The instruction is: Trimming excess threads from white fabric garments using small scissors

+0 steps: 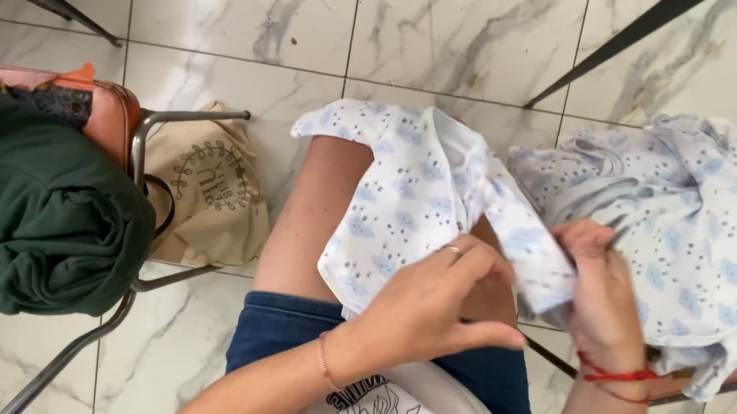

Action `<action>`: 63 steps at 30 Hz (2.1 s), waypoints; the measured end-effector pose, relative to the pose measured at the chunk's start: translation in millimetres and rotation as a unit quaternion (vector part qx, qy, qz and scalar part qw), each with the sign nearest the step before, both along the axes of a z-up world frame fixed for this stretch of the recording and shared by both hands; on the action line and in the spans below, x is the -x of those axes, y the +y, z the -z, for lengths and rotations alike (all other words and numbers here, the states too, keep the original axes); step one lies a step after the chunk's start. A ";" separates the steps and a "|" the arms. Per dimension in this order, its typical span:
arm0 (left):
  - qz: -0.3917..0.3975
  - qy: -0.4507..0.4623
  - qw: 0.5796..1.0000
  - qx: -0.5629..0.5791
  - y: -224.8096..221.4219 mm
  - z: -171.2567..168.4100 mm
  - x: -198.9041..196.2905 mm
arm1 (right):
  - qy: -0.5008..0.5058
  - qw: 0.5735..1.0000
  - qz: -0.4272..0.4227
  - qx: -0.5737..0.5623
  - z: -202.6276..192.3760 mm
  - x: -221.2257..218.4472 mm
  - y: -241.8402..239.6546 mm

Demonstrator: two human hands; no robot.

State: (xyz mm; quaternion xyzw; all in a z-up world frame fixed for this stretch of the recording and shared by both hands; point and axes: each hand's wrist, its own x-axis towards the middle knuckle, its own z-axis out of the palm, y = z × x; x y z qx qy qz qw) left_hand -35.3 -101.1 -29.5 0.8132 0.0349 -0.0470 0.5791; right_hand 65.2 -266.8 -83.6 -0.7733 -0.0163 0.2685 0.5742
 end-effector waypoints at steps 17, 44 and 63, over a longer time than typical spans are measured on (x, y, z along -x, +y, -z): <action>-0.139 -0.011 0.990 -0.015 -4.6 24.6 -2.5 | -0.170 0.984 -0.049 0.019 -25.5 40.1 23.6; -0.113 0.054 0.870 0.477 9.4 74.0 -3.1 | 0.086 0.974 -0.039 -0.207 6.5 37.4 15.3; -0.444 -0.018 0.895 0.049 169.4 179.9 -6.6 | -0.078 0.991 0.098 -0.050 -11.5 21.2 35.6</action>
